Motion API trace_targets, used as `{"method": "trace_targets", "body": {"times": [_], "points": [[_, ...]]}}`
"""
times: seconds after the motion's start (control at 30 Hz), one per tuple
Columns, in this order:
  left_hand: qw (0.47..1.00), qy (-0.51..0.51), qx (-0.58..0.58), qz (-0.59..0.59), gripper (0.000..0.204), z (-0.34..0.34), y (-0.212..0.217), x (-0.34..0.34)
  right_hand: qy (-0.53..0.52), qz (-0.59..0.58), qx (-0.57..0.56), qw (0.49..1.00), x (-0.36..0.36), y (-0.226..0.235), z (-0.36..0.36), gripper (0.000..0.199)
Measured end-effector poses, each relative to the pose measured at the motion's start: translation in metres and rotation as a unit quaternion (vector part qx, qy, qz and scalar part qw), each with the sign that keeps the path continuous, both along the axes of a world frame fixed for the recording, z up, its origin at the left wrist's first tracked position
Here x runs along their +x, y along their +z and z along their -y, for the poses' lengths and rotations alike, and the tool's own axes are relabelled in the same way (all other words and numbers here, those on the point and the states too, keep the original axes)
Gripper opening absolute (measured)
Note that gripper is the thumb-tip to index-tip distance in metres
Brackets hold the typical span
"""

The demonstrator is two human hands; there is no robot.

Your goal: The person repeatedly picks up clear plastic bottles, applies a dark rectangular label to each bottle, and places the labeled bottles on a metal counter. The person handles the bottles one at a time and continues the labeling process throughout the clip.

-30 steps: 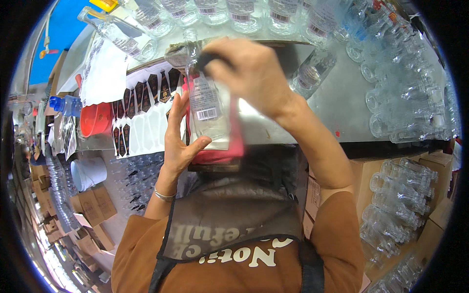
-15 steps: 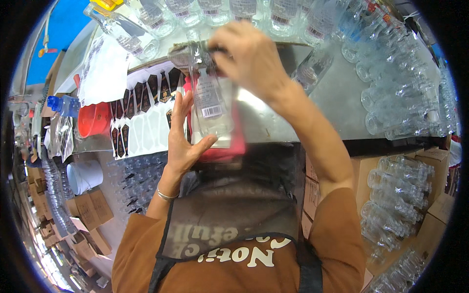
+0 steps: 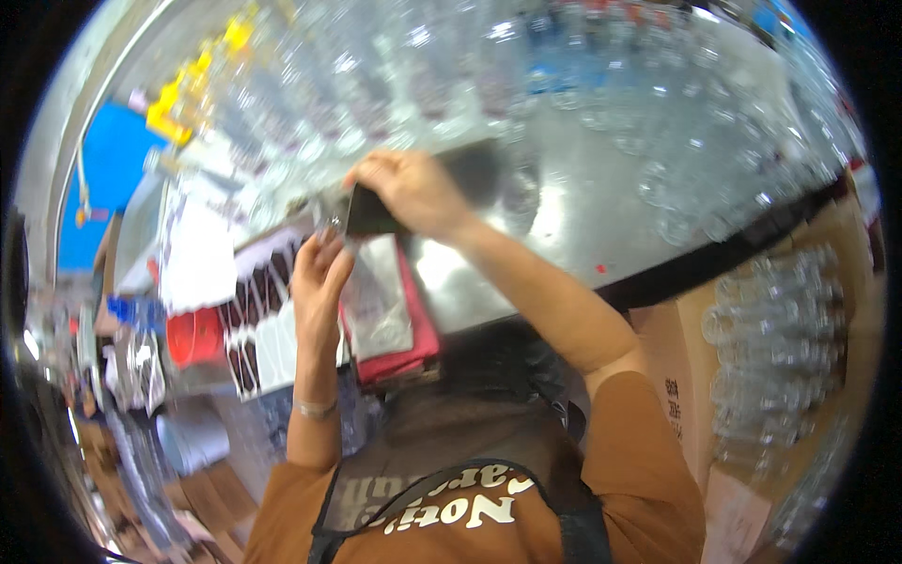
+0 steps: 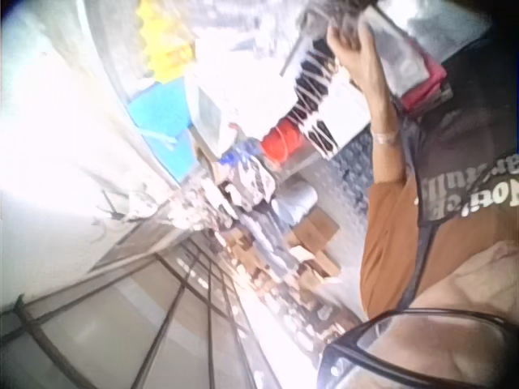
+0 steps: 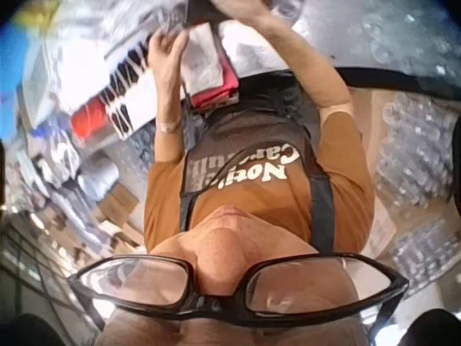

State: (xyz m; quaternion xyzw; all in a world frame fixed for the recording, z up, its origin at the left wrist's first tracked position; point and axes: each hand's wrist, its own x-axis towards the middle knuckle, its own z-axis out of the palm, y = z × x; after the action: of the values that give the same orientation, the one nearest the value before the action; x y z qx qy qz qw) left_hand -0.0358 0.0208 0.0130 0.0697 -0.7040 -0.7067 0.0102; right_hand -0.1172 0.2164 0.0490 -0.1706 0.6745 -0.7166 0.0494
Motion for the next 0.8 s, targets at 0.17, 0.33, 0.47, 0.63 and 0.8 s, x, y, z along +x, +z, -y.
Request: {"method": "trace_targets", "body": {"times": [0.17, 0.33, 0.47, 0.63, 0.8], "points": [[0.953, -0.094, -0.241, -0.159, 0.071, -0.034, 0.038, 0.053, 0.05, -0.169, 0.131, 0.976, 0.06, 0.051, -0.033, 0.037], [0.929, -0.171, -0.231, -0.231, 0.078, -0.043, 0.052, 0.061, -0.106, -0.2, 0.063, 0.972, 0.116, 0.051, -0.083, 0.038], [0.931, -0.179, -0.25, -0.199, 0.076, -0.043, 0.037, 0.059, -0.275, -0.158, 0.223, 0.922, 0.112, 0.095, -0.157, 0.031], [0.943, -0.167, -0.258, -0.127, 0.069, -0.052, 0.037, 0.058, -0.381, -0.228, 0.341, 0.829, 0.025, 0.058, -0.21, 0.037], [0.936, -0.178, -0.283, -0.113, 0.065, -0.063, 0.032, 0.045, -0.362, -0.216, 0.332, 0.844, -0.074, 0.009, -0.221, 0.044]]}}
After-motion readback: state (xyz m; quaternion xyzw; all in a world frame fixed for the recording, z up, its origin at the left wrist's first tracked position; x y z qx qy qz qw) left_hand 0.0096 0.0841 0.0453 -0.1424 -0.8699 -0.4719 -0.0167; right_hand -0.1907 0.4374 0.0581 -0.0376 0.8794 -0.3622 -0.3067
